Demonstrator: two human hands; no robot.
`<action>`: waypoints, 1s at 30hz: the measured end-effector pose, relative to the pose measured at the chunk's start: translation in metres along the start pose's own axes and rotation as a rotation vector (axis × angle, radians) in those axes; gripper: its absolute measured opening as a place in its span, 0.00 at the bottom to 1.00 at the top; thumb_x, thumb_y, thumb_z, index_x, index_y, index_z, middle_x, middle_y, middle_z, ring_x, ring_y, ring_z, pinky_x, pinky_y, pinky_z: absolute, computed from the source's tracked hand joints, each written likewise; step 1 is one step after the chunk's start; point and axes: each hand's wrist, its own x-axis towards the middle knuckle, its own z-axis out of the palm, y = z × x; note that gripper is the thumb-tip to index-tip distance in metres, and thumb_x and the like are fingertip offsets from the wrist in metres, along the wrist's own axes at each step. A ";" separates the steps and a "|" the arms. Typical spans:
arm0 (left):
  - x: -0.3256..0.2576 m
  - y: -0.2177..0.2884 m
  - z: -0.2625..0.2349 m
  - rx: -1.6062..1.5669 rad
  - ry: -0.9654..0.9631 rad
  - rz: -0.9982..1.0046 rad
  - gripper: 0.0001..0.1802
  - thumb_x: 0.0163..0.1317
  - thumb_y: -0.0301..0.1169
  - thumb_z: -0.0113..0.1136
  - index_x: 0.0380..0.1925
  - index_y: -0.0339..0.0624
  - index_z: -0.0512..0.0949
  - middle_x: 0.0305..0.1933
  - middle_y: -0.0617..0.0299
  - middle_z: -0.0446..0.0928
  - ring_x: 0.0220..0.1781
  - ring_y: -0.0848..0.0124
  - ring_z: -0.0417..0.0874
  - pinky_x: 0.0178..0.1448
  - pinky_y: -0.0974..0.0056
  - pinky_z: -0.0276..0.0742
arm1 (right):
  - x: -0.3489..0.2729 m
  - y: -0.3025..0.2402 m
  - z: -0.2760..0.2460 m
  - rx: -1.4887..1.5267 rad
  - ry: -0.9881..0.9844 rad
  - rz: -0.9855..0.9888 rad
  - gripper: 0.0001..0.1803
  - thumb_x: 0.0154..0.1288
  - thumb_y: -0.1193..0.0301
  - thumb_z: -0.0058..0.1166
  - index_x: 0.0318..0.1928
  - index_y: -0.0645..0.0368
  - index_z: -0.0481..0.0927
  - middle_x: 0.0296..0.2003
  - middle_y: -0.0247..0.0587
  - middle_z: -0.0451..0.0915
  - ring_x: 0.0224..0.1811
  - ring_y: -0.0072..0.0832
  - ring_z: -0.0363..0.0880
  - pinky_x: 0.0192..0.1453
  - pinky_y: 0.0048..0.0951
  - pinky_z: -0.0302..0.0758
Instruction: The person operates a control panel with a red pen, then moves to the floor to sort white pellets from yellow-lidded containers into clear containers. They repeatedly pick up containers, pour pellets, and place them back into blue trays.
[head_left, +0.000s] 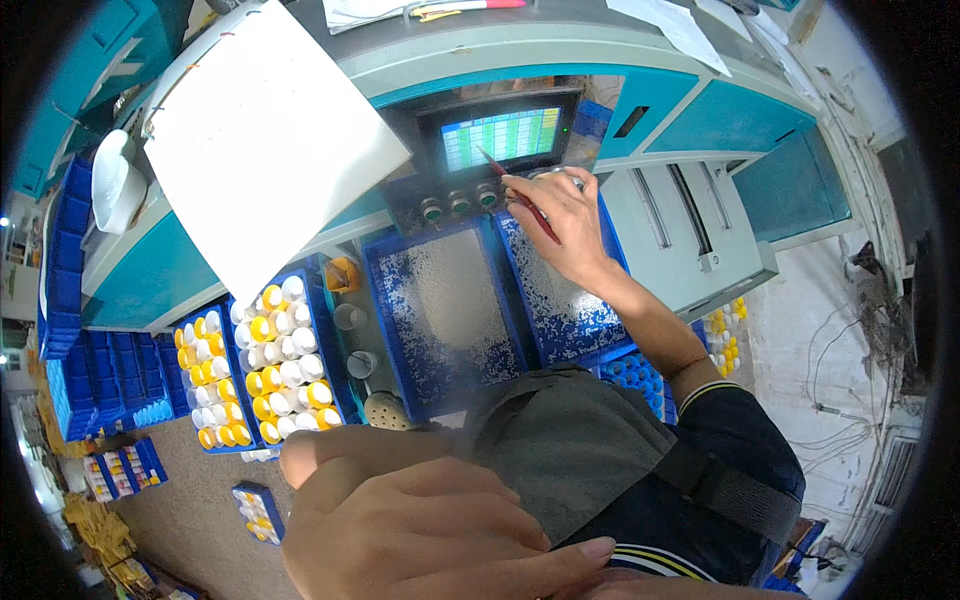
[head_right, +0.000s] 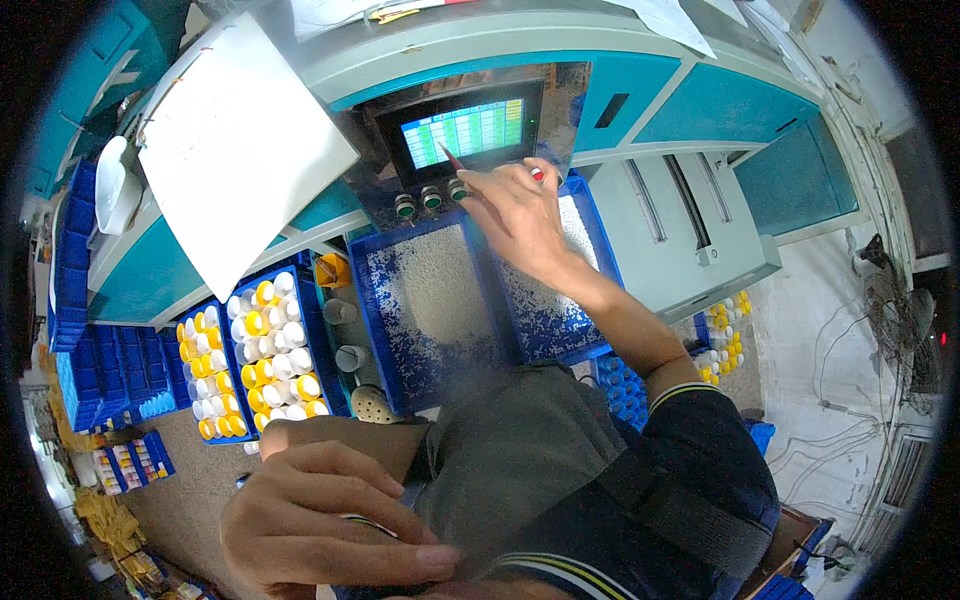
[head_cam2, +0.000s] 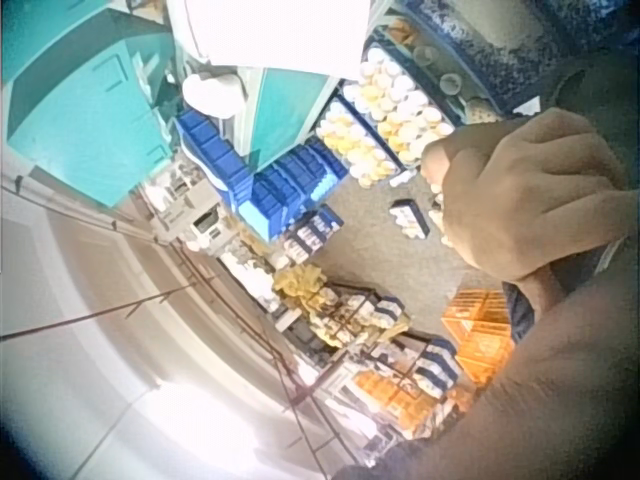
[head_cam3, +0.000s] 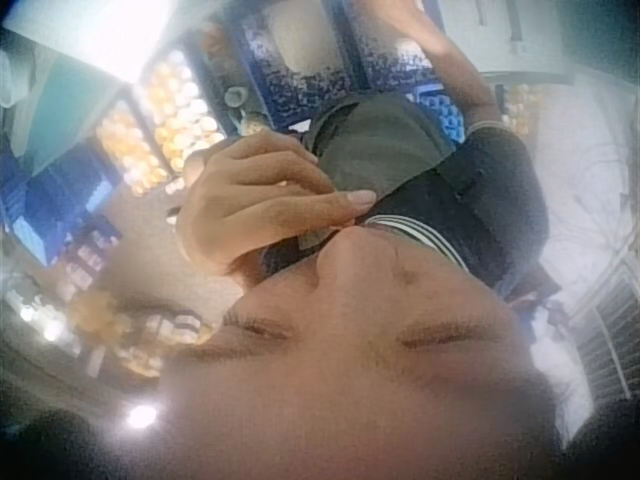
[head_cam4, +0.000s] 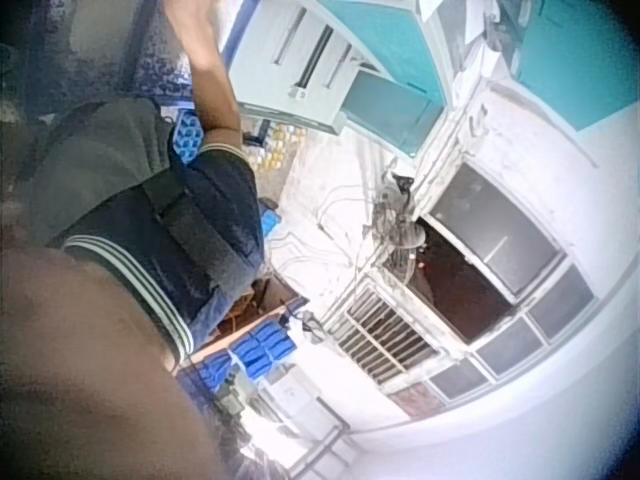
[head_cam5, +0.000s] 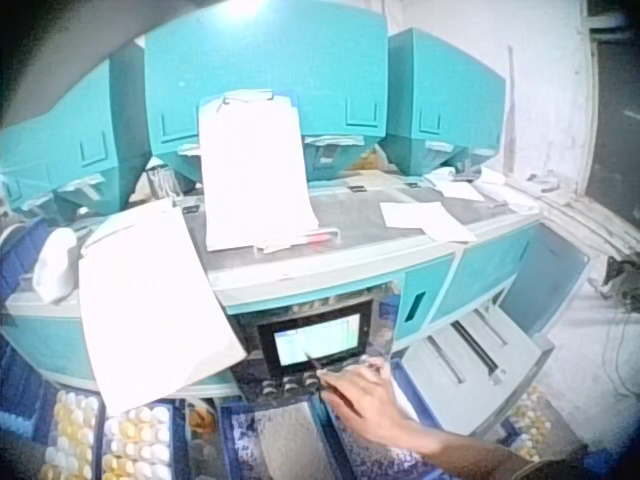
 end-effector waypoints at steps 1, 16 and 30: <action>-0.004 -0.003 0.006 -0.001 0.008 -0.005 0.40 0.74 0.60 0.46 0.47 0.27 0.85 0.29 0.56 0.85 0.30 0.63 0.84 0.39 0.63 0.76 | 0.000 0.000 0.002 0.007 -0.004 -0.009 0.20 0.62 0.71 0.68 0.55 0.55 0.84 0.39 0.33 0.86 0.46 0.31 0.82 0.65 0.48 0.58; 0.025 0.027 -0.023 -0.220 -0.270 -0.483 0.33 0.75 0.53 0.51 0.45 0.27 0.85 0.27 0.57 0.85 0.28 0.64 0.83 0.38 0.63 0.77 | -0.013 0.012 -0.009 -0.068 0.037 0.070 0.17 0.63 0.70 0.67 0.53 0.57 0.86 0.38 0.35 0.88 0.46 0.32 0.82 0.66 0.47 0.60; 0.025 0.022 -0.027 -0.257 -0.329 -0.458 0.34 0.72 0.55 0.53 0.47 0.28 0.85 0.30 0.55 0.85 0.30 0.63 0.84 0.39 0.62 0.77 | -0.013 0.013 -0.010 -0.031 -0.011 0.073 0.16 0.66 0.69 0.65 0.53 0.55 0.85 0.39 0.35 0.88 0.46 0.32 0.82 0.67 0.47 0.58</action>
